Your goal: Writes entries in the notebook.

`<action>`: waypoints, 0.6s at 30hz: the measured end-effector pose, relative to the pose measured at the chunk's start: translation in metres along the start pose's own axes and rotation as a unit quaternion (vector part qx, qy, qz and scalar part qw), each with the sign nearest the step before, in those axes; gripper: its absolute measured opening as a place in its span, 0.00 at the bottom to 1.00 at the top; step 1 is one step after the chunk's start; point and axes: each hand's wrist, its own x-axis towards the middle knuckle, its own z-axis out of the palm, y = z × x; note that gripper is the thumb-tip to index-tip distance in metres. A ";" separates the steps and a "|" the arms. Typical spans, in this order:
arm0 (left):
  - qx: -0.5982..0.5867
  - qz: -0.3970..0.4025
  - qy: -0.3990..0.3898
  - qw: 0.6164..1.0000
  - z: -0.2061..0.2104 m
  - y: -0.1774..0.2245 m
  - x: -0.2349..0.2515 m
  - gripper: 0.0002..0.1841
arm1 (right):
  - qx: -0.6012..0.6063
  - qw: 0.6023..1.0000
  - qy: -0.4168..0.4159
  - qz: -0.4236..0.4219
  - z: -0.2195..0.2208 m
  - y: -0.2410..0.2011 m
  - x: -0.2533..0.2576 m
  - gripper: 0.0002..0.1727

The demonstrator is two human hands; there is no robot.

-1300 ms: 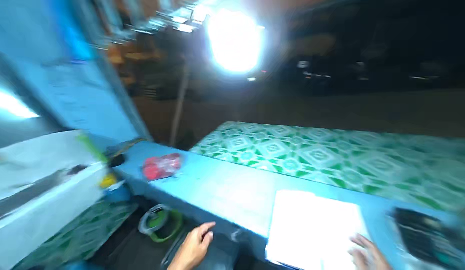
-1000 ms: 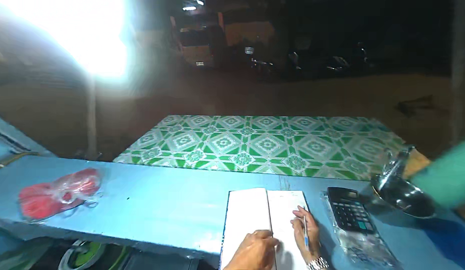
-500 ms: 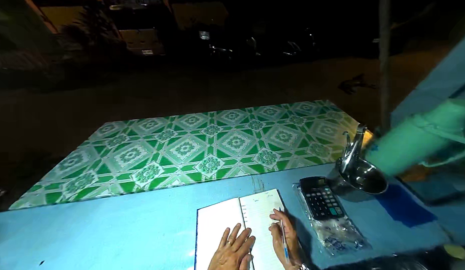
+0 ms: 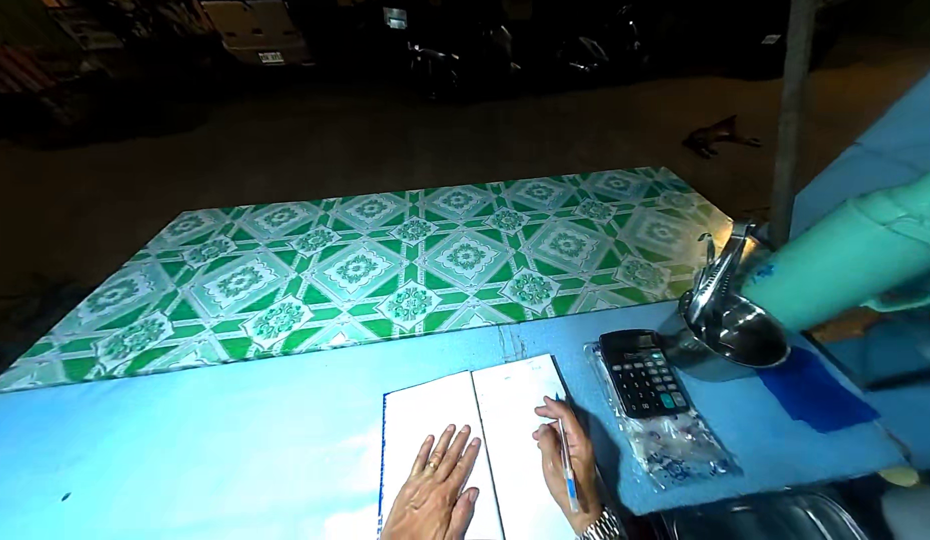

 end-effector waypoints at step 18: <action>0.083 -0.036 0.059 0.994 -0.001 -0.047 -0.047 0.37 | 0.017 1.000 -0.011 -0.009 -0.001 -0.002 0.000 0.23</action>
